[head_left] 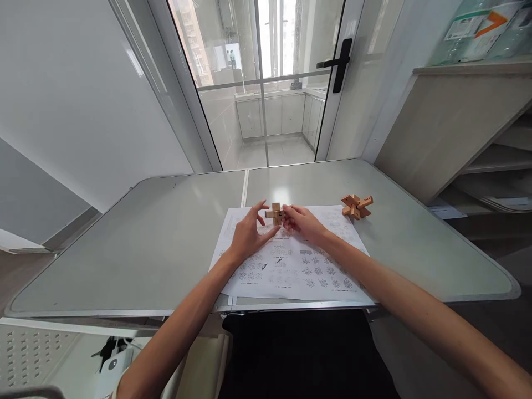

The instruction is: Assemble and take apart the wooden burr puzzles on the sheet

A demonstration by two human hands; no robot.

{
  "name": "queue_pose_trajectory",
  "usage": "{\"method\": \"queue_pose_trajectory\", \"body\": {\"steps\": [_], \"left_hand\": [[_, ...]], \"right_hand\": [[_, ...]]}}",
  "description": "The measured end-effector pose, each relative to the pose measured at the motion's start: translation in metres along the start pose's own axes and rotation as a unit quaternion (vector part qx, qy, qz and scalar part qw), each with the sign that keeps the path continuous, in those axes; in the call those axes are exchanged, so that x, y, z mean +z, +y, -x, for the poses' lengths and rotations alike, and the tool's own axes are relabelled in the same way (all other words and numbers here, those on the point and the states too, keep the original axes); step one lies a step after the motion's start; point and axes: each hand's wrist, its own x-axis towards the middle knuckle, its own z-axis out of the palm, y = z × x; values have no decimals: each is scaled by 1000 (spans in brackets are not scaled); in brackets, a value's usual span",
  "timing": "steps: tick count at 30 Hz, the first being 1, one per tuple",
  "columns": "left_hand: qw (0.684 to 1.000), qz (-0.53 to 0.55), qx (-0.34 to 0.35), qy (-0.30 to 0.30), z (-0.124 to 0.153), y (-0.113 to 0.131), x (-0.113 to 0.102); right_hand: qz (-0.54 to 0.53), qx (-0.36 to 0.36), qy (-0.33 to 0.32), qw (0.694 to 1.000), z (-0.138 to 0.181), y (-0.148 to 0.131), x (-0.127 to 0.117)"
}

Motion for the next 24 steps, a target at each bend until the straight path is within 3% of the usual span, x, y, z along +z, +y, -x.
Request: {"method": "queue_pose_trajectory", "body": {"steps": [6, 11, 19, 24], "left_hand": [[999, -2, -17, -33, -1, -3, -2], [998, -6, -18, -61, -1, -2, -2], [996, -8, -23, -84, -1, -4, -2], [996, -14, -15, -89, -1, -4, -1]], "right_hand": [[-193, 39, 105, 975, -12, -1, -19], [-229, 25, 130, 964, -15, -2, -26], [-338, 10, 231, 912, -21, -10, -39], [-303, -22, 284, 910, -29, -12, -54]]}}
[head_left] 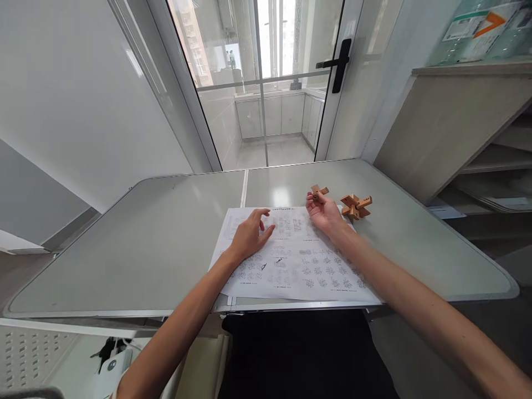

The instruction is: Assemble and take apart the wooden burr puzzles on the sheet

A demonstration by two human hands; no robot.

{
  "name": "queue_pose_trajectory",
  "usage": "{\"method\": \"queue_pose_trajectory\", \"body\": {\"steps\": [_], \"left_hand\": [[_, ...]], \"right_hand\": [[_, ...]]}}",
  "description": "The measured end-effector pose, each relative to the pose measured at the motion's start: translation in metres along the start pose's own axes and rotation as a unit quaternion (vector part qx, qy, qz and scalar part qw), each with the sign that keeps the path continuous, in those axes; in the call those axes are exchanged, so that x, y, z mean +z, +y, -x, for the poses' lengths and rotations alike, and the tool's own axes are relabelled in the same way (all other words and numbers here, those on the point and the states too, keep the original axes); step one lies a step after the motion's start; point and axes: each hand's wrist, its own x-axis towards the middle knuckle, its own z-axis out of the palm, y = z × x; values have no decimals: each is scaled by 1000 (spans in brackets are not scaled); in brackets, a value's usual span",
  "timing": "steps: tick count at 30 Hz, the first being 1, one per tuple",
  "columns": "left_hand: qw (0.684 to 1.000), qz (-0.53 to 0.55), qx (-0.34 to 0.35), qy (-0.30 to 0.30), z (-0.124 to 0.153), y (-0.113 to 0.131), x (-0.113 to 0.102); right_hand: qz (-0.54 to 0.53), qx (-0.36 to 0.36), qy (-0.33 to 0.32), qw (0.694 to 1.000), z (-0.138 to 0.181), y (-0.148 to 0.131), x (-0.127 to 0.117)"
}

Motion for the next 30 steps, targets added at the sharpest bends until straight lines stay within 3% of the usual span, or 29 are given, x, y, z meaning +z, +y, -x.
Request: {"method": "queue_pose_trajectory", "body": {"steps": [5, 10, 14, 24, 30], "left_hand": [[1000, -4, 10, -5, 0, 1, 0], [1000, -7, 20, -6, 0, 3, -2], [1000, -8, 22, -12, 0, 4, -3], [999, -8, 52, -15, 2, 1, -2], [999, -5, 51, -14, 2, 2, -3]], "right_hand": [[26, -44, 46, 998, -10, -2, -7], [127, -95, 51, 986, -11, -4, -10], [148, -93, 34, 984, -7, -5, -8], [152, -95, 65, 982, 0, -1, -8], [183, -104, 32, 977, 8, 0, -5]]}}
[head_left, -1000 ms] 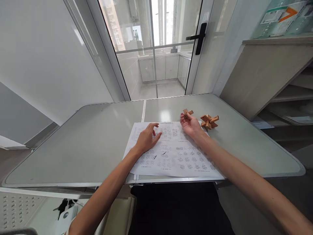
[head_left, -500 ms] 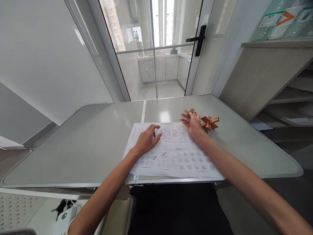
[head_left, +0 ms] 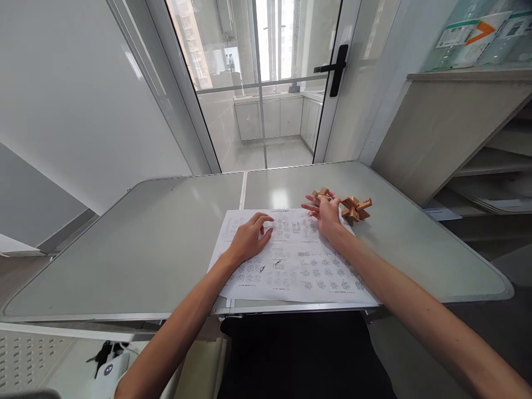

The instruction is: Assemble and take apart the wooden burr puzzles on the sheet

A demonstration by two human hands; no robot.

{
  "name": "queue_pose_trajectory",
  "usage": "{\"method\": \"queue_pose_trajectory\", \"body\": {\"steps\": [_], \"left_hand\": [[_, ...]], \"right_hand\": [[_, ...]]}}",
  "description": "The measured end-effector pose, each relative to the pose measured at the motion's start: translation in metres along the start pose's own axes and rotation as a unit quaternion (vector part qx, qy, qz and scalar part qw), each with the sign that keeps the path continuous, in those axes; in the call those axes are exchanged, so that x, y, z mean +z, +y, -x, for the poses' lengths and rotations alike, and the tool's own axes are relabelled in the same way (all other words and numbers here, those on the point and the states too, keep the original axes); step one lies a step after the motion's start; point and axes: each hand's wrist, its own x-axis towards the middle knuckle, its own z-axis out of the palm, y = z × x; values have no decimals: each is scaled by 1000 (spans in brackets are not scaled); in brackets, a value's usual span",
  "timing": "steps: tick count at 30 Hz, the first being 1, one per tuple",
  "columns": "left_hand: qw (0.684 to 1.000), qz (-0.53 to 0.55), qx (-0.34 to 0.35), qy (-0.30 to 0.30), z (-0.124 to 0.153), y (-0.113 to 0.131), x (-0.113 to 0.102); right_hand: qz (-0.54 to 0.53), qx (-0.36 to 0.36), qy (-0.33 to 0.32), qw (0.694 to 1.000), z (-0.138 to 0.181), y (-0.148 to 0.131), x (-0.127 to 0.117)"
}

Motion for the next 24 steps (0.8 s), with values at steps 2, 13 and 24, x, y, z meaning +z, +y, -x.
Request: {"method": "queue_pose_trajectory", "body": {"steps": [2, 13, 24], "left_hand": [[1000, 2, -1, 0, 0, 1, 0], [1000, 7, 7, -1, 0, 1, 0], [999, -9, 33, -34, 0, 0, -1]], "right_hand": [[4, -7, -9, 1000, 4, -2, 2], [117, -60, -148, 980, 16, 11, 9], [353, -155, -344, 856, 38, 19, 13]]}}
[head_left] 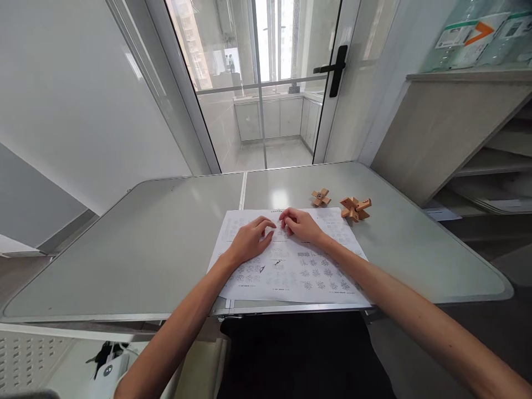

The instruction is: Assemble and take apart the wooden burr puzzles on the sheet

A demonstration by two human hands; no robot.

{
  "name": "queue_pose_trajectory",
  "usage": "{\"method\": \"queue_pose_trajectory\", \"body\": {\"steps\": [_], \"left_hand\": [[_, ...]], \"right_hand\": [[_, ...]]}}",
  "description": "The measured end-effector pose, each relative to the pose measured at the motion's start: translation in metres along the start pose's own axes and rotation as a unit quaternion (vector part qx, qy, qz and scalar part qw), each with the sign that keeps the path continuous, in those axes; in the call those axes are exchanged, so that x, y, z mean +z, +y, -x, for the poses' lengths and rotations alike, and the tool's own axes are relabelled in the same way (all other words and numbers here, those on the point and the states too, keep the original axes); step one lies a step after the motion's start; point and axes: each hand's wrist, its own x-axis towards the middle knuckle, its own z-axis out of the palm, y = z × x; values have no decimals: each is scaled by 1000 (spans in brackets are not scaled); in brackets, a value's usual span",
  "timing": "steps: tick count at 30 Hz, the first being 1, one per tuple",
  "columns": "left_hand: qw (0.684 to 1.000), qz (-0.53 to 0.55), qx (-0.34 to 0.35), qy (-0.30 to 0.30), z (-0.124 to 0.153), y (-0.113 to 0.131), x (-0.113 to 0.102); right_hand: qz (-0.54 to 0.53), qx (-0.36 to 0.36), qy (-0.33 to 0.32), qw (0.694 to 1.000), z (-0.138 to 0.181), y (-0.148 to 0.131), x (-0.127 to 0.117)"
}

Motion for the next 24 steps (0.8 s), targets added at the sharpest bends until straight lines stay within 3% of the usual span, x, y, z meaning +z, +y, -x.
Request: {"method": "queue_pose_trajectory", "body": {"steps": [8, 24], "left_hand": [[999, 12, -30, -37, 0, -2, 1], [999, 10, -27, -37, 0, -2, 1]], "right_hand": [[29, -8, -2, 1000, -1, 3, 0], [35, -5, 0, 999, 0, -1, 1]]}}
